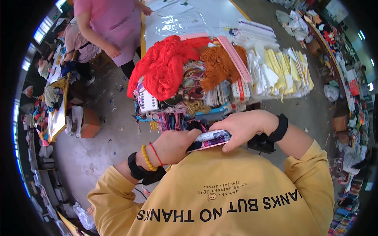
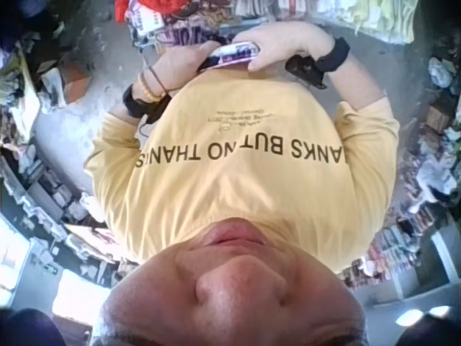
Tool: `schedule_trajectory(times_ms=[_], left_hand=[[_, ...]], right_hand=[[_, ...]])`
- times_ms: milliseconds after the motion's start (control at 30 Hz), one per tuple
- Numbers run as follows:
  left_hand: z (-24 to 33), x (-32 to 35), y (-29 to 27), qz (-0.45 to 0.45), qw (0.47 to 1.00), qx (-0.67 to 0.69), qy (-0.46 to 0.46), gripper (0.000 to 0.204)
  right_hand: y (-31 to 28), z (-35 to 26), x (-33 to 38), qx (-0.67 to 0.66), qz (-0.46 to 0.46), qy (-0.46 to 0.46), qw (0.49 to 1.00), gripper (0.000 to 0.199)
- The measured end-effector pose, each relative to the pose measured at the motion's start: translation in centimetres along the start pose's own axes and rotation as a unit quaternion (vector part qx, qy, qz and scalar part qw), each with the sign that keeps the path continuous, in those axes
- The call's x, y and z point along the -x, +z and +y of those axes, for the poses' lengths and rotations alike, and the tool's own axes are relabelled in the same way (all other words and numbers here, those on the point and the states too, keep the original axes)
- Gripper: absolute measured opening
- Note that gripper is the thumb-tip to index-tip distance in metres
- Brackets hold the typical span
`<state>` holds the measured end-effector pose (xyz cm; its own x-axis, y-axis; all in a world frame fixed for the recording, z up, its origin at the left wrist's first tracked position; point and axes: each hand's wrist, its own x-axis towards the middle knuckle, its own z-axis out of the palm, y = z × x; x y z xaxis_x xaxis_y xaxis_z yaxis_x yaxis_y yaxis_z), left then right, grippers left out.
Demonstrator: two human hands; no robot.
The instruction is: The person holds a thread organizer and a paper list, then places them on a table. After walking to a rack of thread bundles, they pull a strand of purple thread and loop it through a hole in the organizer.
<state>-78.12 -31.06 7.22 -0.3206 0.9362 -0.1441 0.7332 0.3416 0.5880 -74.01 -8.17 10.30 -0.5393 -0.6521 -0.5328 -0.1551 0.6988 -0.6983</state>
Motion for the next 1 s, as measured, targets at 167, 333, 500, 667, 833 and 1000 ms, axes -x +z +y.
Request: schedule_trajectory(times_ms=[167, 333, 500, 667, 833, 1000], left_hand=[[3.6, 1.9, 3.0, -0.010, 0.992, 0.102, -0.074, 0.043], [5.6, 2.8, 6.9, -0.002, 0.982, 0.141, -0.127, 0.046], [7.5, 4.1, 8.9, 0.000, 0.968, 0.175, -0.177, 0.048], [8.3, 4.0, 9.1, 0.001, 0.976, 0.121, -0.183, 0.043], [8.5, 3.3, 9.9, 0.022, 0.993, 0.030, -0.109, 0.036], [7.9, 4.8, 9.5, 0.001, 0.993, 0.023, -0.117, 0.035]], right_hand=[[2.9, 4.7, 7.2, -0.314, 0.317, -0.058, 0.893, 0.058], [10.6, 4.2, 3.4, -0.402, 0.349, -0.186, 0.826, 0.079], [12.2, 3.9, 4.5, -0.408, 0.352, -0.178, 0.823, 0.075], [9.6, -0.6, 6.3, 0.193, 0.433, -0.121, 0.872, 0.062], [10.6, -1.6, 2.5, 0.260, 0.099, 0.027, 0.960, 0.039], [12.5, -0.9, 1.2, 0.213, 0.100, 0.011, 0.972, 0.029]])
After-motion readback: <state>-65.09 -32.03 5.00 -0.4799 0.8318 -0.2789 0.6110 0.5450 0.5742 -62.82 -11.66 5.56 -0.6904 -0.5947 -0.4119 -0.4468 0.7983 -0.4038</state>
